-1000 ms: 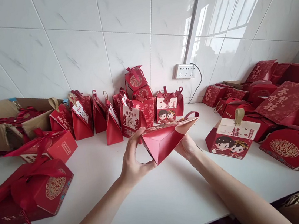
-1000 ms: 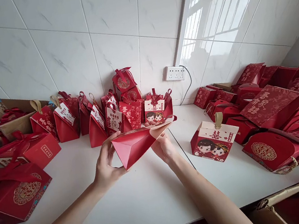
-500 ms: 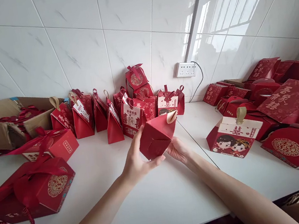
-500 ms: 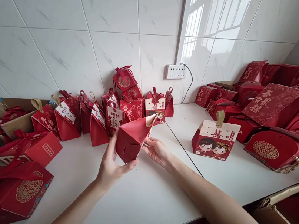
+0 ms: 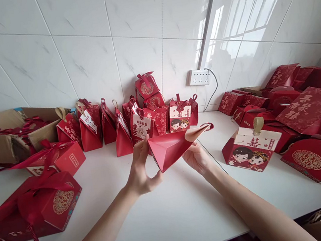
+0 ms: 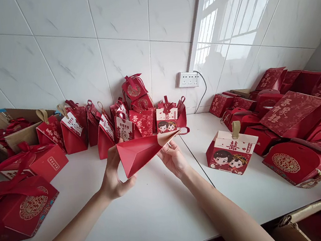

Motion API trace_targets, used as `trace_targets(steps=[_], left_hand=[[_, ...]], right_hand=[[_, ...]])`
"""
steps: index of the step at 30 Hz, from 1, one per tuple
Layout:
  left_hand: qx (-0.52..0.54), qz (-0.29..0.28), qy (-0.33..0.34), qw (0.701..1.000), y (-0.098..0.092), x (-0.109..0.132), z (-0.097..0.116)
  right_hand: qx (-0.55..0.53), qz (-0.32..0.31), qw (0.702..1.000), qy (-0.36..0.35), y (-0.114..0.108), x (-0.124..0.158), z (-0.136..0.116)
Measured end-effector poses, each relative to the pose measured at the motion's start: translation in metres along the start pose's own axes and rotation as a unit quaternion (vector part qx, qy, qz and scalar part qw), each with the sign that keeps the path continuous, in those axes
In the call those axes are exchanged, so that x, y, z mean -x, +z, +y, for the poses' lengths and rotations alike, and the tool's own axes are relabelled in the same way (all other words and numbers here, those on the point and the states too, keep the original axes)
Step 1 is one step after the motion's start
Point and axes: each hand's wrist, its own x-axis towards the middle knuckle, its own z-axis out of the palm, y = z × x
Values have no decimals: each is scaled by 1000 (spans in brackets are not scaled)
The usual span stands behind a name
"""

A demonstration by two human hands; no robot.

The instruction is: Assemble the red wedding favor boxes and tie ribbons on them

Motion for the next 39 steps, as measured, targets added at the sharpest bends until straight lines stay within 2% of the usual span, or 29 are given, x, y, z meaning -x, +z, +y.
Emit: trace_targets(steps=[3, 5, 8, 11, 14, 20, 27, 36, 39], left_hand=[[44, 16, -34, 998, 0, -2, 1], [128, 29, -105, 986, 1, -5, 2], [292, 45, -232, 927, 4, -9, 4], [401, 35, -307, 863, 5, -14, 8], [438, 33, -346, 829, 4, -17, 14], [460, 63, -383, 799, 4, -17, 15], [450, 68, -394, 798, 6, -17, 10], [419, 49, -369, 828, 3, -14, 11], [398, 89, -366, 837, 5, -14, 11]], right_hand=[[-5, 8, 1000, 4, 2, 1, -2], [10, 15, 1000, 23, 3, 1, -2], [17, 55, 996, 67, 5, 0, 1], [-4, 92, 991, 99, 6, -1, 3], [-5, 95, 988, 118, 7, 0, 3], [-42, 165, 978, 121, 15, 5, -6], [-60, 173, 973, 140, 20, 6, -13], [-40, 141, 969, 200, 12, 1, -7], [0, 117, 974, 194, 7, 0, -3]])
